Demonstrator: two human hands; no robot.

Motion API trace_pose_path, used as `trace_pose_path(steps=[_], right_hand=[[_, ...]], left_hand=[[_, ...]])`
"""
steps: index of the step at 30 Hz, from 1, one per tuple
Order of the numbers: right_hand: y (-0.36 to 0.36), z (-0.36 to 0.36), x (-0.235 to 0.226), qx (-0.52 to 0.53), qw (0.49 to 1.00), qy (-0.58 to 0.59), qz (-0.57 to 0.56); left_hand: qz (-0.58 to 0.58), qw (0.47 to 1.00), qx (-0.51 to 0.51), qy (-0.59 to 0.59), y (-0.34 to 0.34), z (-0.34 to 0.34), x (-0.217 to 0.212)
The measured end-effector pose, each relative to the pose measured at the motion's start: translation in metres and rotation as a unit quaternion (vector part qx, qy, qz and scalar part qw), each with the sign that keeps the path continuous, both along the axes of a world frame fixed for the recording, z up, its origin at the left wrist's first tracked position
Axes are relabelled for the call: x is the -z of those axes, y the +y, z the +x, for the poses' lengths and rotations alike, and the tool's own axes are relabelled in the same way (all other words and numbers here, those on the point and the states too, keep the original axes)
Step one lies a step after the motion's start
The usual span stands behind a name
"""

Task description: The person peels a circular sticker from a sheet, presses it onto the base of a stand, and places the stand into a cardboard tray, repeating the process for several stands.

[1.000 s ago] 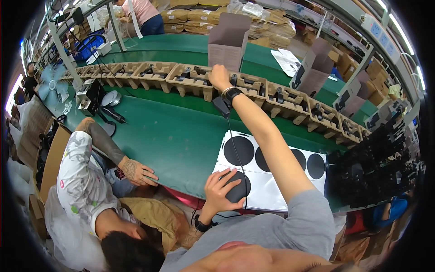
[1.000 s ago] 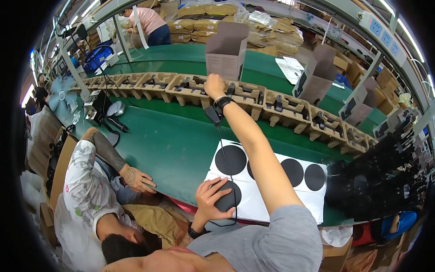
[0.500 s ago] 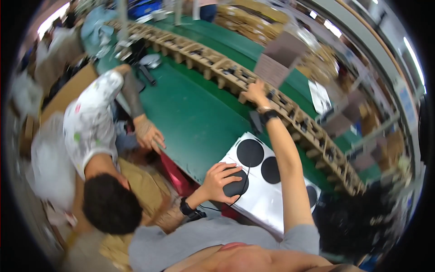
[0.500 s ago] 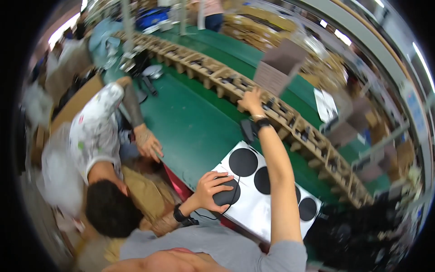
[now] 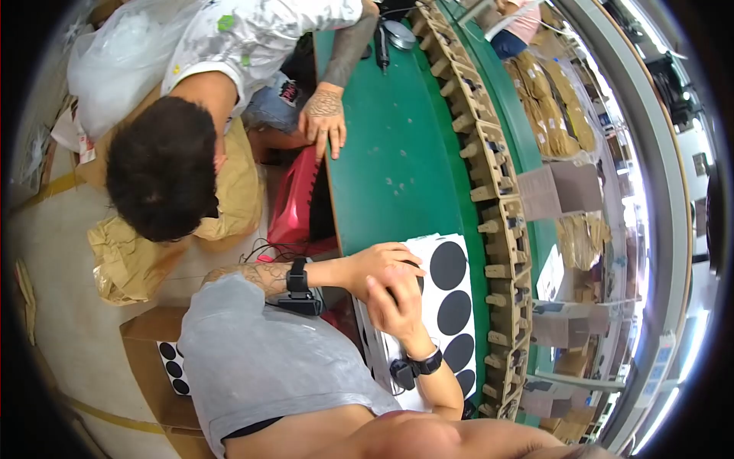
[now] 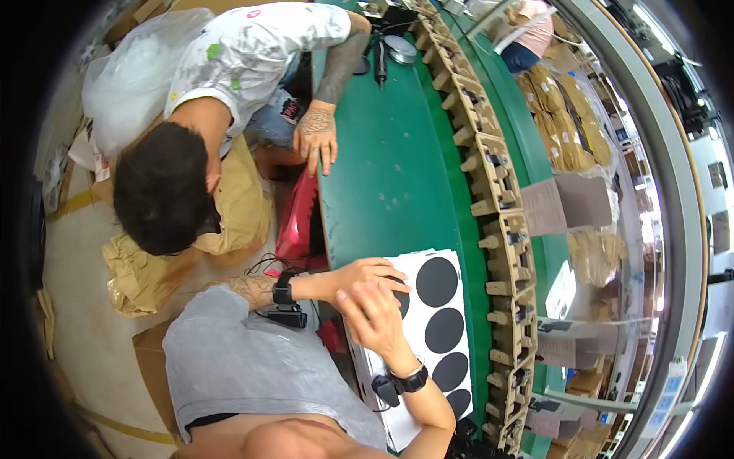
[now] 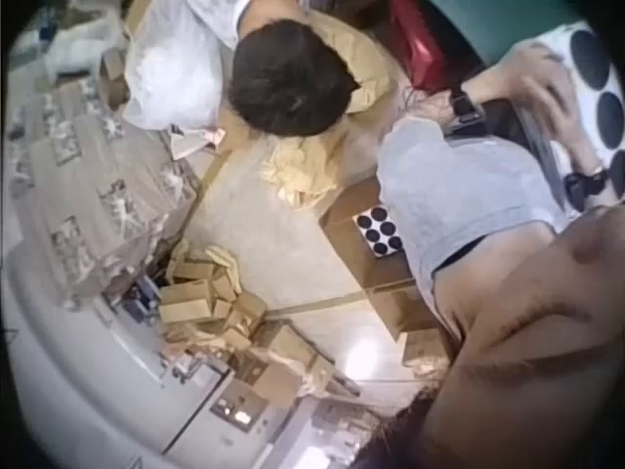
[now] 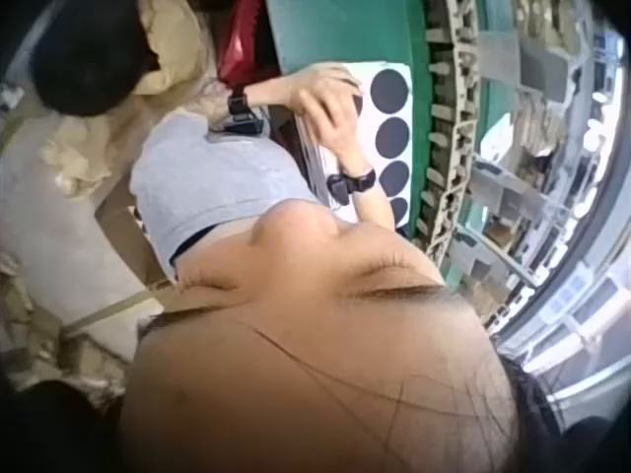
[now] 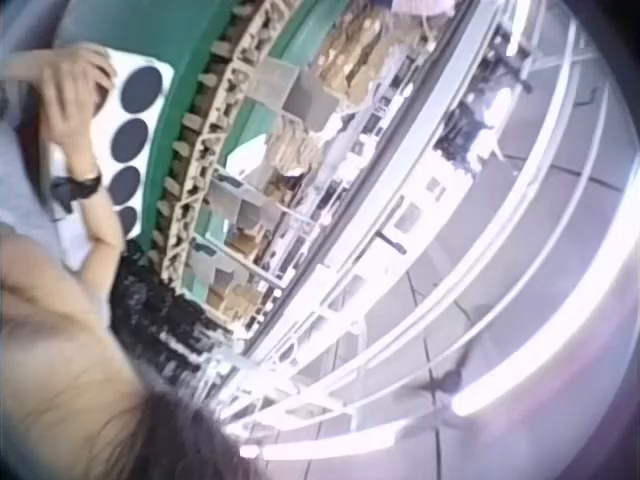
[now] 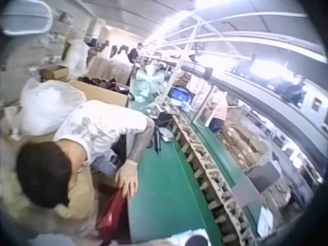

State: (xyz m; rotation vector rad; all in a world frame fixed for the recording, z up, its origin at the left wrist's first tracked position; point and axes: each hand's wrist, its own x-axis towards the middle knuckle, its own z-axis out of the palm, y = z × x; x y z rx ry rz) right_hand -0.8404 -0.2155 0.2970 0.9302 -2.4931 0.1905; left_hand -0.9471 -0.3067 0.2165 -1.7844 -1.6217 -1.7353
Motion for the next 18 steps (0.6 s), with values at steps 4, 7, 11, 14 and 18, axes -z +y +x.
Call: trace_pose_path(steps=[4, 7, 11, 14, 18], right_hand=[[0.002, -0.014, 0.007, 0.104, 0.968, 0.058, -0.222], [-0.001, -0.017, 0.013, 0.111, 0.888, 0.035, -0.446], [0.003, -0.030, 0.014, 0.194, 0.756, 0.045, -0.624], [0.007, -0.038, 0.016, 0.250, 0.660, -0.001, -0.708], [0.003, -0.040, 0.012, 0.262, 0.682, 0.009, -0.682]], left_hand=[[-0.003, 0.998, -0.009, 0.070, -0.013, -0.006, 0.005], [-0.036, 0.998, -0.001, 0.041, -0.018, -0.009, 0.002], [-0.025, 0.991, -0.128, 0.009, -0.049, -0.011, -0.009], [-0.017, 0.981, -0.192, -0.010, -0.065, 0.001, -0.006], [0.020, 0.962, -0.272, 0.001, -0.071, 0.004, -0.022]])
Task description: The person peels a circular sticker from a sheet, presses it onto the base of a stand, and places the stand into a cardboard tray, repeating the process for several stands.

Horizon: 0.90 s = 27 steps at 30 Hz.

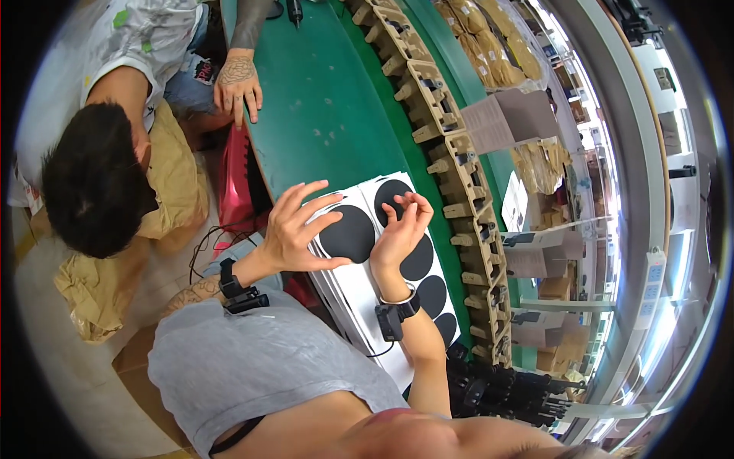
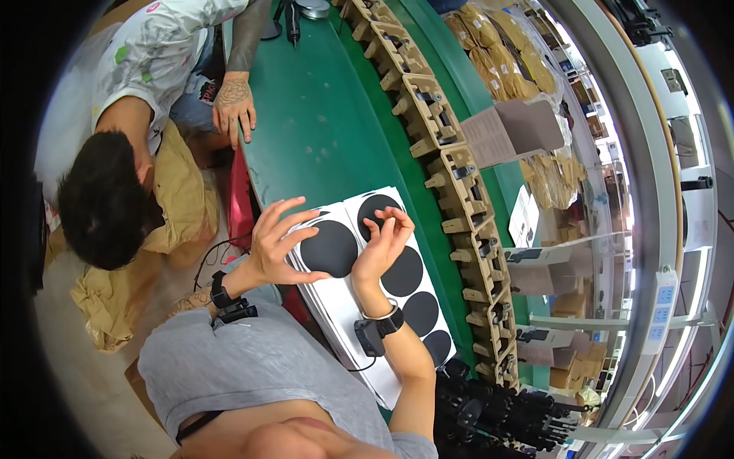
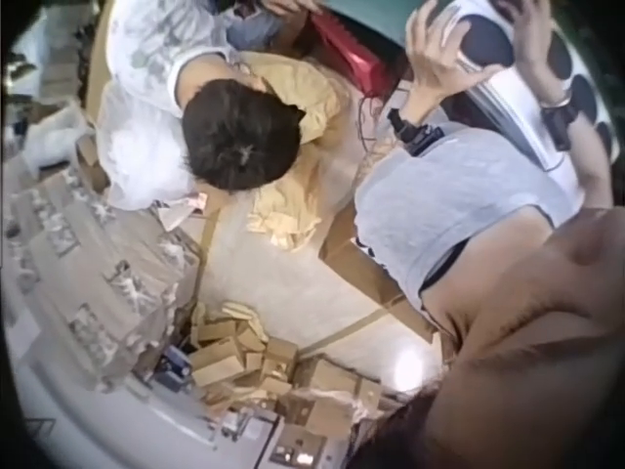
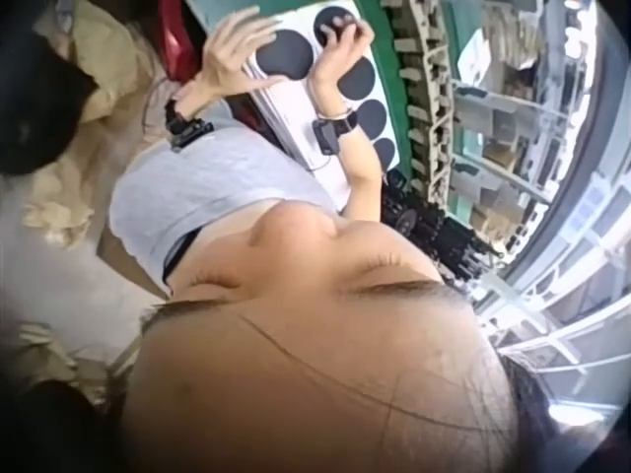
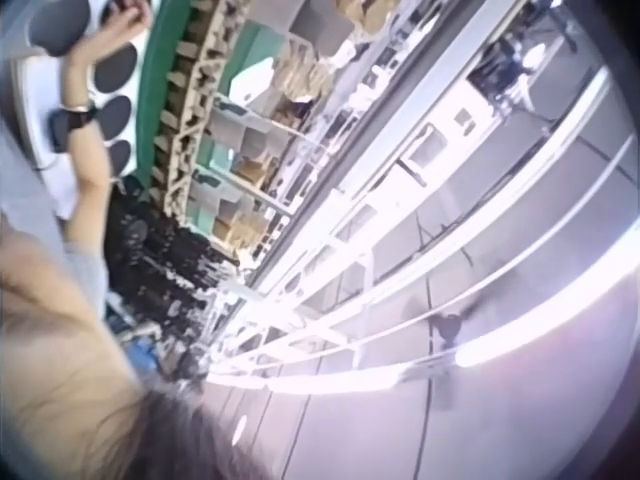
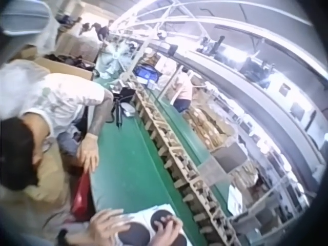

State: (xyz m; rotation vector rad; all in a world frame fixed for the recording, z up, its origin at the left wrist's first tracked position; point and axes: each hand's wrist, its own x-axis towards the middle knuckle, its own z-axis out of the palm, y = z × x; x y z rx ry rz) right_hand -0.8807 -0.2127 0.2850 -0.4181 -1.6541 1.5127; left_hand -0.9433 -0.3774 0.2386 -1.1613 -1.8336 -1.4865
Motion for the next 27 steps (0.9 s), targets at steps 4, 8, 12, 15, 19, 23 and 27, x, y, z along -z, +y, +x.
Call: trace_pose_path(steps=[4, 8, 12, 15, 19, 23, 27], right_hand=[[-0.006, -0.009, 0.006, -0.024, 1.000, 0.012, -0.001], [-0.011, -0.013, 0.010, -0.028, 0.999, 0.016, -0.007], [-0.017, -0.019, 0.012, -0.053, 0.998, 0.026, 0.018], [-0.020, -0.021, 0.013, -0.071, 0.971, 0.071, 0.216], [-0.016, -0.016, 0.011, -0.088, 0.918, 0.043, 0.384], [-0.023, -0.018, 0.004, -0.033, 0.899, 0.064, 0.433], [-0.025, -0.015, -0.005, -0.053, 0.820, 0.097, 0.561]], left_hand=[[0.002, 1.000, -0.002, 0.009, 0.000, -0.004, -0.005], [-0.009, 0.999, 0.039, -0.004, -0.002, -0.012, -0.010], [-0.023, 0.996, 0.080, -0.031, -0.004, -0.015, -0.008], [-0.020, 0.996, 0.071, -0.049, -0.001, -0.019, -0.006], [-0.010, 0.994, 0.085, -0.070, 0.005, -0.021, -0.008], [-0.012, 0.993, 0.081, -0.079, 0.007, -0.023, -0.005], [-0.026, 0.992, 0.086, -0.086, 0.012, -0.027, -0.006]])
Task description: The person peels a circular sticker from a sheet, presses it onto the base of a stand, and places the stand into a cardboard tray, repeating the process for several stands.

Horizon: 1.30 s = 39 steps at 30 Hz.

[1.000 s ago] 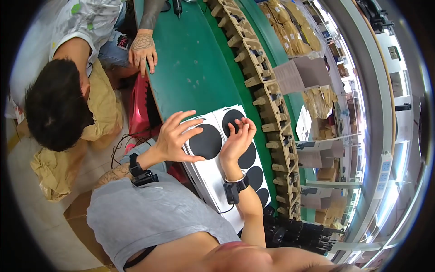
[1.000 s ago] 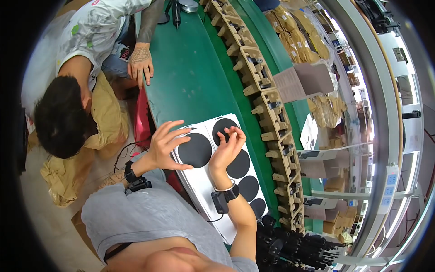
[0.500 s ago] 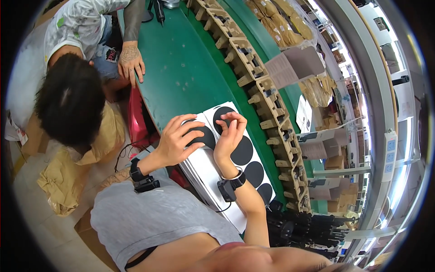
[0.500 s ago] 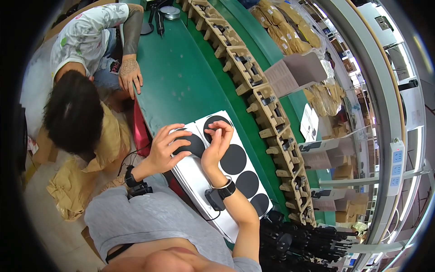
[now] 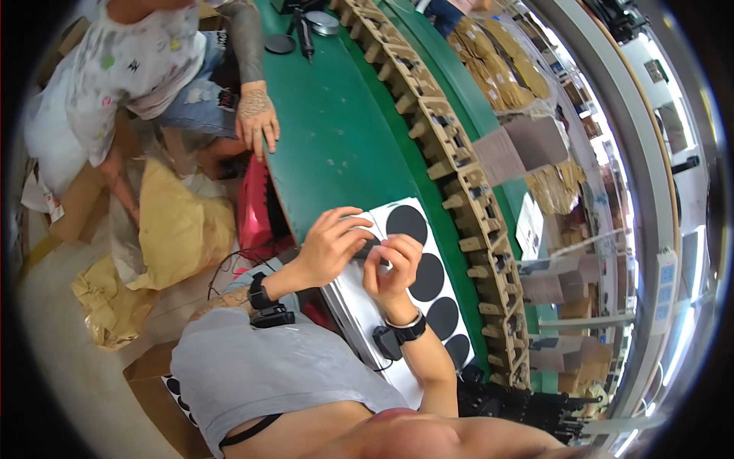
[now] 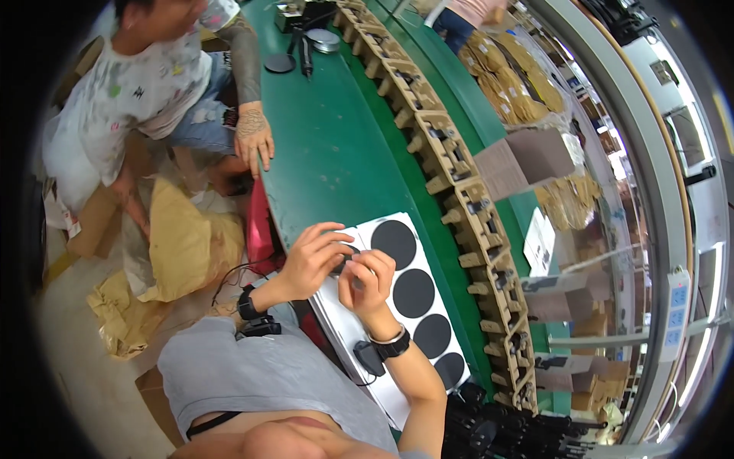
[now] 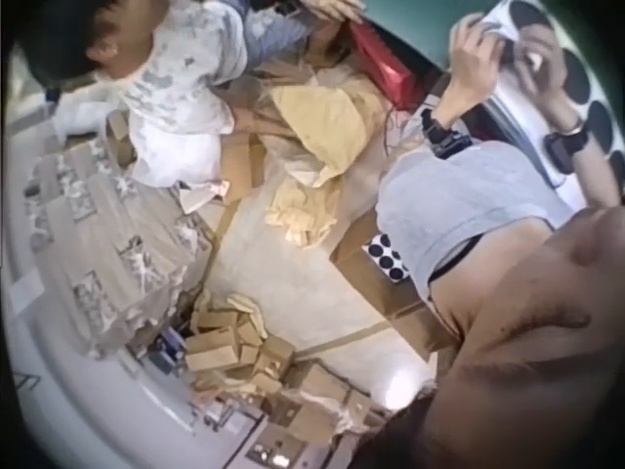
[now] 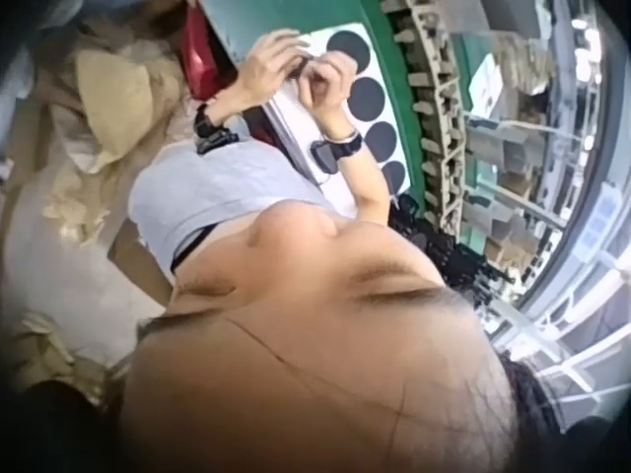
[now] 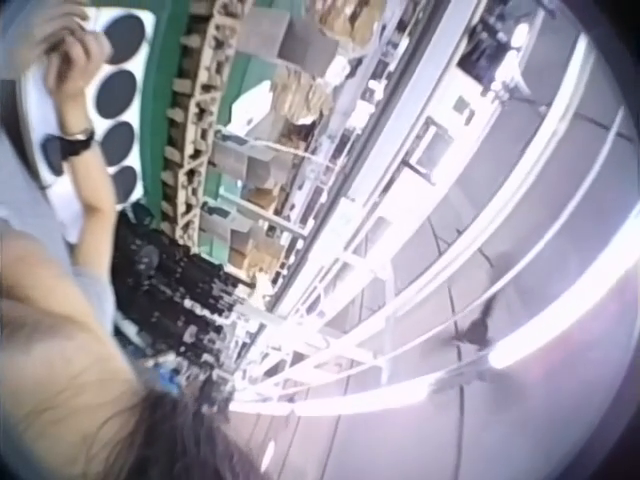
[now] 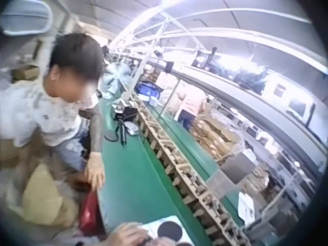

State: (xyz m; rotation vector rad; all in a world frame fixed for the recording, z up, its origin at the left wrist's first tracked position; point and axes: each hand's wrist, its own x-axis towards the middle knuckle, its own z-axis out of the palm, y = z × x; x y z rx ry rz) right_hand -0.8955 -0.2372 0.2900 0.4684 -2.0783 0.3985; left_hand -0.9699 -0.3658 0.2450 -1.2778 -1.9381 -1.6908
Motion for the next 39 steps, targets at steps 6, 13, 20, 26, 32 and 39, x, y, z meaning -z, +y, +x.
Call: trace_pose_path(steps=[6, 13, 20, 26, 32, 39], right_hand=[[0.008, -0.011, 0.002, 0.032, 0.999, -0.032, 0.028], [0.010, -0.022, 0.003, 0.054, 0.997, -0.056, -0.030], [0.006, -0.032, 0.000, 0.065, 0.992, -0.071, -0.076], [0.007, -0.033, -0.002, 0.072, 0.987, -0.097, -0.104], [0.008, -0.041, 0.003, 0.053, 0.973, -0.144, -0.171], [0.016, -0.046, 0.010, 0.004, 0.944, -0.163, -0.287]], left_hand=[[0.017, 1.000, 0.007, -0.008, 0.008, -0.004, 0.001], [0.019, 1.000, 0.000, -0.004, 0.007, -0.009, 0.000], [0.064, 0.995, 0.060, -0.051, 0.000, -0.016, -0.001], [0.114, 0.986, 0.103, -0.071, -0.006, -0.021, 0.002], [0.079, 0.987, 0.114, -0.076, -0.004, -0.033, 0.001], [0.062, 0.994, 0.067, -0.066, 0.007, -0.038, 0.004]])
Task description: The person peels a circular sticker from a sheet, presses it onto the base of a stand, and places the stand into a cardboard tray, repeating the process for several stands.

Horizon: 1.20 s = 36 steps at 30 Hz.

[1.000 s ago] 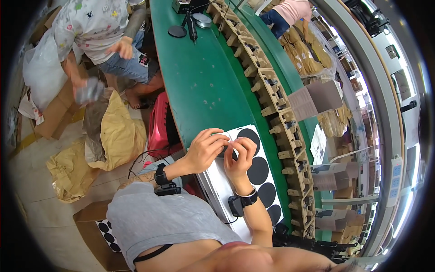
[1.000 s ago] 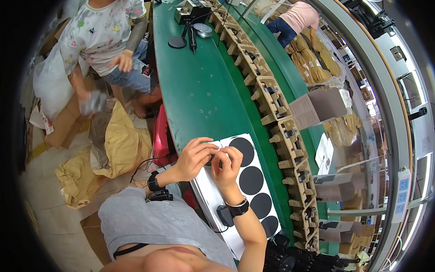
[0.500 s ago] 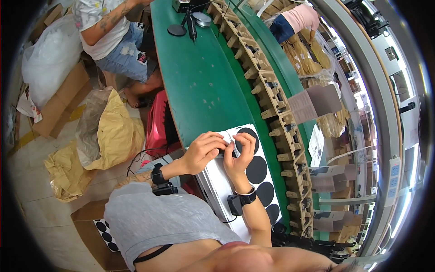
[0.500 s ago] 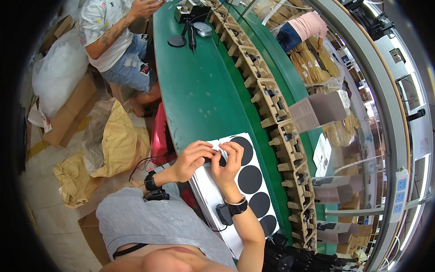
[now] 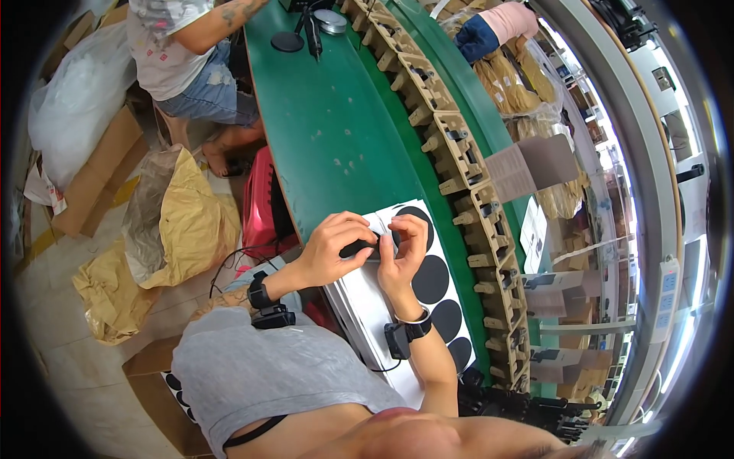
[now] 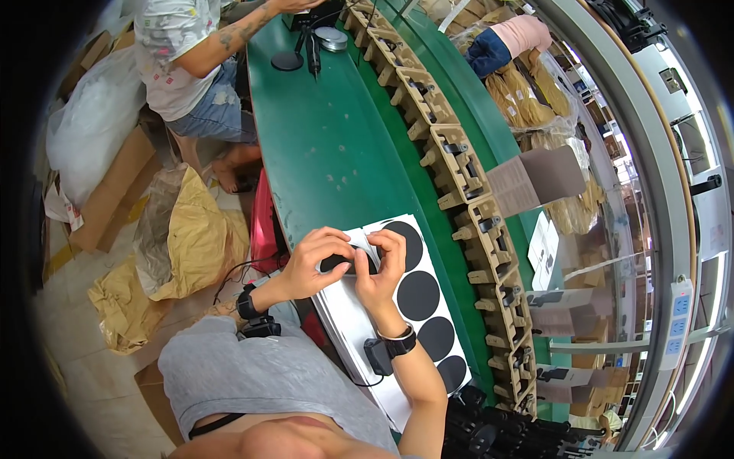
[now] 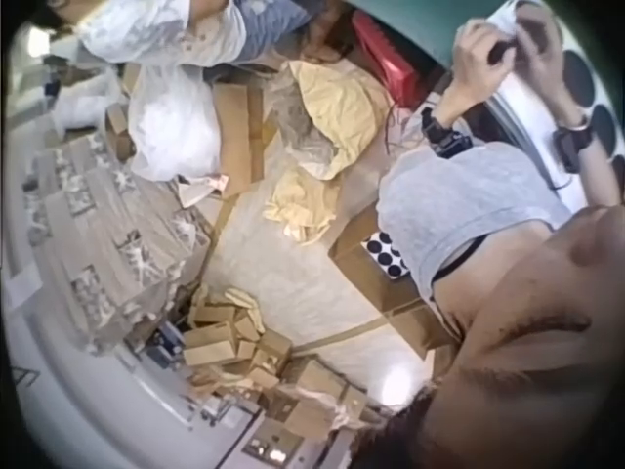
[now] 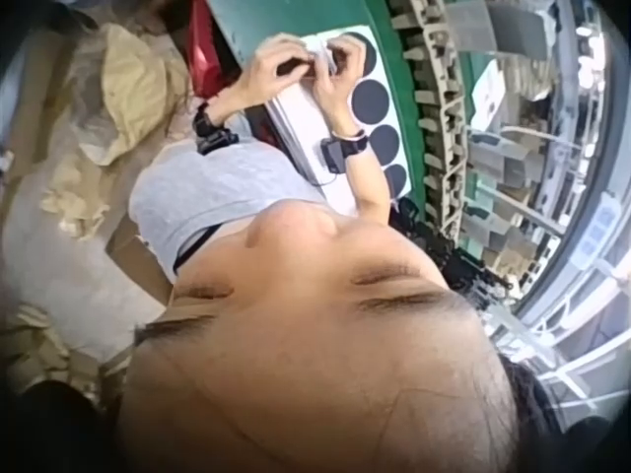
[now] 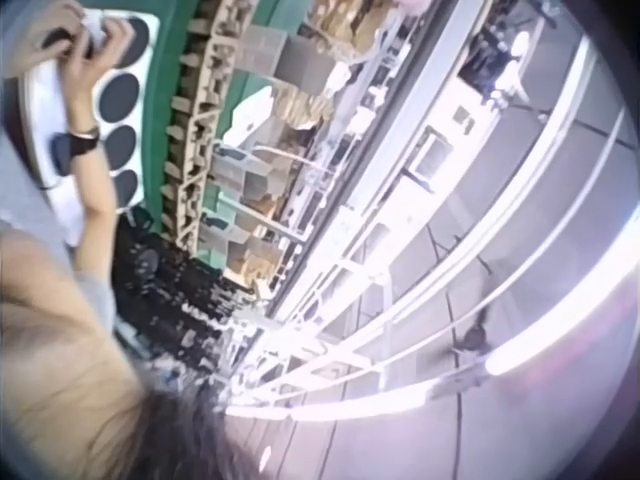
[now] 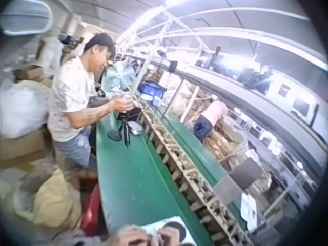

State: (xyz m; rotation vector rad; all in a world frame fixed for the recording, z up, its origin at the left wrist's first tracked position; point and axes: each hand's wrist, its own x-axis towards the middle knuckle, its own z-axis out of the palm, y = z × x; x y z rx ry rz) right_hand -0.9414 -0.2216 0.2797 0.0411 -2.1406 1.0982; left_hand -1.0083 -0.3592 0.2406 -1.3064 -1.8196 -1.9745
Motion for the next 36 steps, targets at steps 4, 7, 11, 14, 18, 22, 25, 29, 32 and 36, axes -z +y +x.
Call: trace_pose_path(steps=[4, 7, 11, 14, 18, 22, 25, 29, 32, 36], right_hand=[[0.004, -0.005, -0.001, -0.043, 0.988, 0.096, -0.109], [0.009, 0.002, -0.006, 0.012, 0.966, 0.158, 0.207], [-0.005, 0.010, -0.010, -0.093, 0.929, 0.166, 0.316], [-0.005, 0.012, -0.003, -0.164, 0.924, 0.136, 0.317], [-0.003, 0.000, -0.005, -0.128, 0.944, 0.118, 0.281], [-0.005, -0.003, -0.006, -0.097, 0.958, 0.082, 0.257], [-0.005, -0.005, -0.005, -0.105, 0.951, 0.122, 0.263], [-0.003, -0.005, -0.002, -0.139, 0.941, 0.181, 0.250], [-0.005, 0.000, -0.011, -0.127, 0.924, 0.178, 0.313], [-0.009, -0.002, -0.013, -0.147, 0.918, 0.159, 0.332]], left_hand=[[-0.001, 0.999, -0.027, -0.025, 0.006, -0.005, 0.001], [0.008, 0.999, -0.046, -0.023, 0.008, -0.008, 0.005], [0.005, 0.997, -0.067, -0.039, 0.008, -0.010, 0.004], [0.017, 0.996, -0.059, -0.066, 0.009, -0.012, 0.003], [0.010, 0.996, -0.063, -0.063, 0.006, -0.016, 0.001], [0.016, 0.995, -0.058, -0.080, 0.005, -0.017, 0.000], [0.012, 0.996, -0.058, -0.071, 0.004, -0.019, -0.001], [0.004, 0.997, -0.054, -0.057, 0.001, -0.020, -0.004], [0.004, 0.996, -0.054, -0.065, 0.001, -0.022, -0.001], [-0.004, 0.995, -0.053, -0.081, 0.000, -0.027, 0.000]])
